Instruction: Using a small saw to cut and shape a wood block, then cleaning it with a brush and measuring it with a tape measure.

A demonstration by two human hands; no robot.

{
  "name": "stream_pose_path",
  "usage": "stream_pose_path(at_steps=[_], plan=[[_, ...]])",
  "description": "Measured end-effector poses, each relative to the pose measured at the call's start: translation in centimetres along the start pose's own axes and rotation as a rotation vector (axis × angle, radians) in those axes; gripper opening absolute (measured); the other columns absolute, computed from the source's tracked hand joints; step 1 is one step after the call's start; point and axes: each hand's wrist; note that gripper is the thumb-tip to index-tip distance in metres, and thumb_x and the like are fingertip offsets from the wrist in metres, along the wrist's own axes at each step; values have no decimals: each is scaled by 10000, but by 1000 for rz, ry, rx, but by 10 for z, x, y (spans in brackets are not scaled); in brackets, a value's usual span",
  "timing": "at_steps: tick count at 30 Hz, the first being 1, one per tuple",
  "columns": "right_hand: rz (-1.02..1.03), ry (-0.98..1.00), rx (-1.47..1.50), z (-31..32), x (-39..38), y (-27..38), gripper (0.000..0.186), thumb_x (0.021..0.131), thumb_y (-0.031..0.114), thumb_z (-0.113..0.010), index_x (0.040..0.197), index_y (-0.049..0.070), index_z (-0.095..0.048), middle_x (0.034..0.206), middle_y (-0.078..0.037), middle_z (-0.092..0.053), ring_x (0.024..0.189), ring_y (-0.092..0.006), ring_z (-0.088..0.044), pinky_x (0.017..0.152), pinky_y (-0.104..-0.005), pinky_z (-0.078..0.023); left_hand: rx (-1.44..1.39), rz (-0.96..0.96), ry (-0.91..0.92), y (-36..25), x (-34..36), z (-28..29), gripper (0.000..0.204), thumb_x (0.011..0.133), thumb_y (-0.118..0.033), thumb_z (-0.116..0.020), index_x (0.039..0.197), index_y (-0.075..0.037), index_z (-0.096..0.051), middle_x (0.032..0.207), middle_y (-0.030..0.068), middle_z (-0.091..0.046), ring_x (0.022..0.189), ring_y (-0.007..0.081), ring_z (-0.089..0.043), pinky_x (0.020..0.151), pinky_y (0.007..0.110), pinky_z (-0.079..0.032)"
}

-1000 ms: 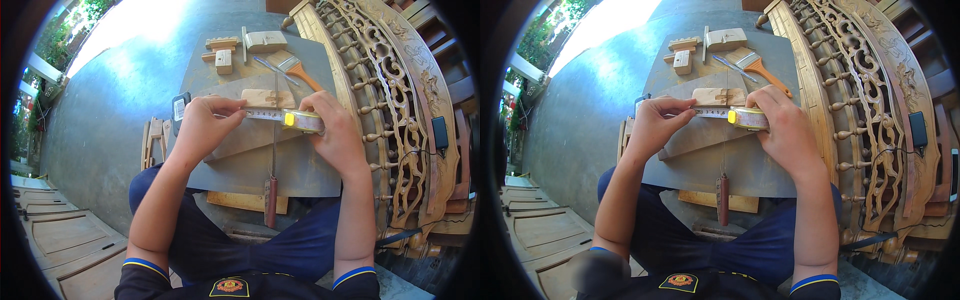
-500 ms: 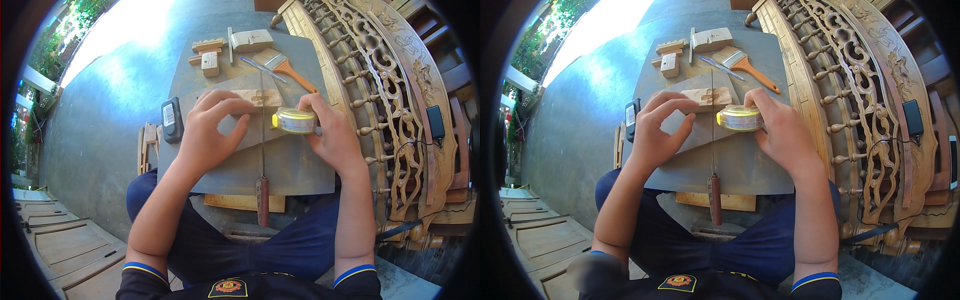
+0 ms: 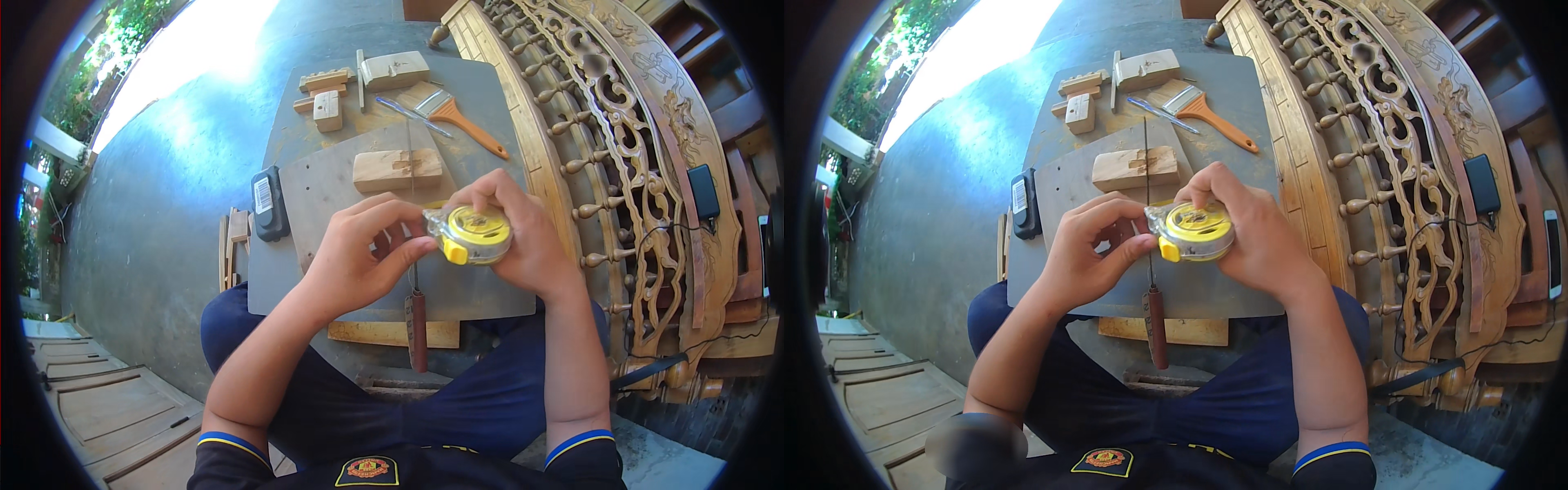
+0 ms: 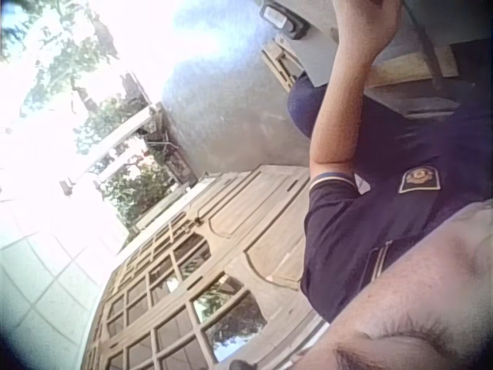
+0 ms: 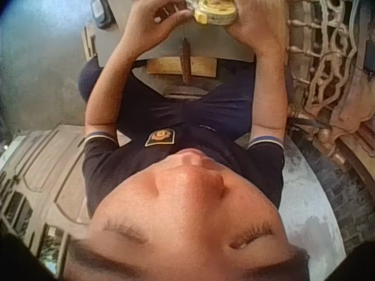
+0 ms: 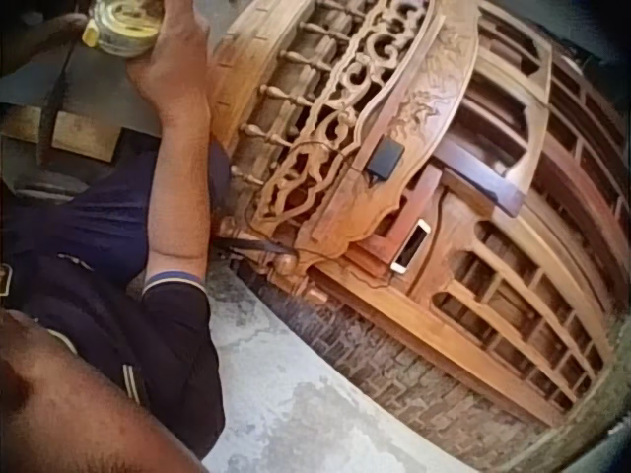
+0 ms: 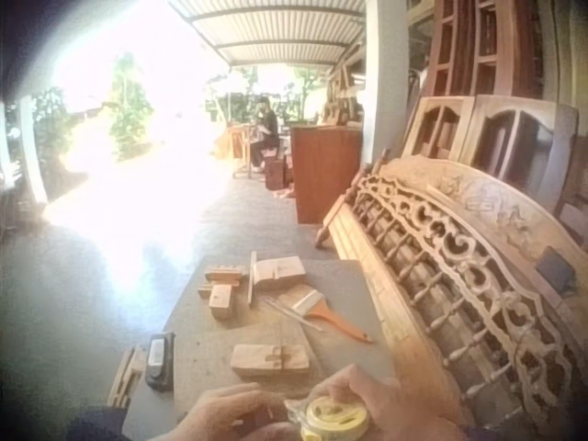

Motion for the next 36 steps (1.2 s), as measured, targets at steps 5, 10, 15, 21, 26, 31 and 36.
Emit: stream_pose_path(at_steps=[5,10,15,21,26,31,36], plan=[[47,83,-133,-1,-2,17,523,776,148,-878,1176,71,-549,1094,-138,-700,1066,-367,-697,936,-424,-545,-63,160,-8,2,-4,1,217,885,-131,-831,1008,-3,-705,876,42,-704,686,82,-638,622,241,-500],[80,96,-191,-2,-3,15,633,763,348,-913,1245,63,-617,1137,-153,-692,1110,-361,-675,966,-438,-533,31,173,-21,9,0,-5,195,890,-129,-832,987,-11,-710,864,0,-713,736,33,-627,633,211,-478],[39,92,-182,3,-4,10,601,718,286,-927,1181,9,-663,1108,-146,-693,1020,-325,-685,930,-387,-530,51,174,-70,5,2,-5,189,901,-156,-834,978,-24,-722,846,-2,-715,710,31,-627,603,209,-473],[8,88,-189,15,-4,5,528,697,192,-821,1171,22,-662,1090,-152,-690,1028,-320,-679,940,-388,-523,-40,205,-144,15,2,-4,183,910,-156,-813,979,-9,-730,827,37,-731,693,84,-689,602,242,-515],[-120,126,-265,29,-5,4,549,729,243,-820,1189,-10,-660,1149,-221,-696,1078,-369,-680,950,-410,-540,-143,334,-61,15,3,1,210,979,-174,-763,1058,13,-712,866,4,-709,732,64,-651,656,216,-507],[-173,132,-268,21,-5,5,500,730,235,-817,1144,2,-658,1097,-197,-708,1036,-349,-693,931,-396,-529,-109,337,-55,16,3,-3,204,989,-158,-742,1090,19,-723,881,20,-721,744,74,-664,657,219,-513],[-182,112,-243,23,-4,7,581,801,411,-823,1104,-64,-681,1004,-264,-724,936,-392,-718,856,-422,-562,-68,274,-100,17,5,-5,188,953,-127,-735,1047,35,-748,870,84,-761,720,111,-721,630,257,-561]])
Point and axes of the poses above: each hand's wrist, its own x-axis towards the middle knuckle, its own z-axis out of the back of the hand, y = z × x
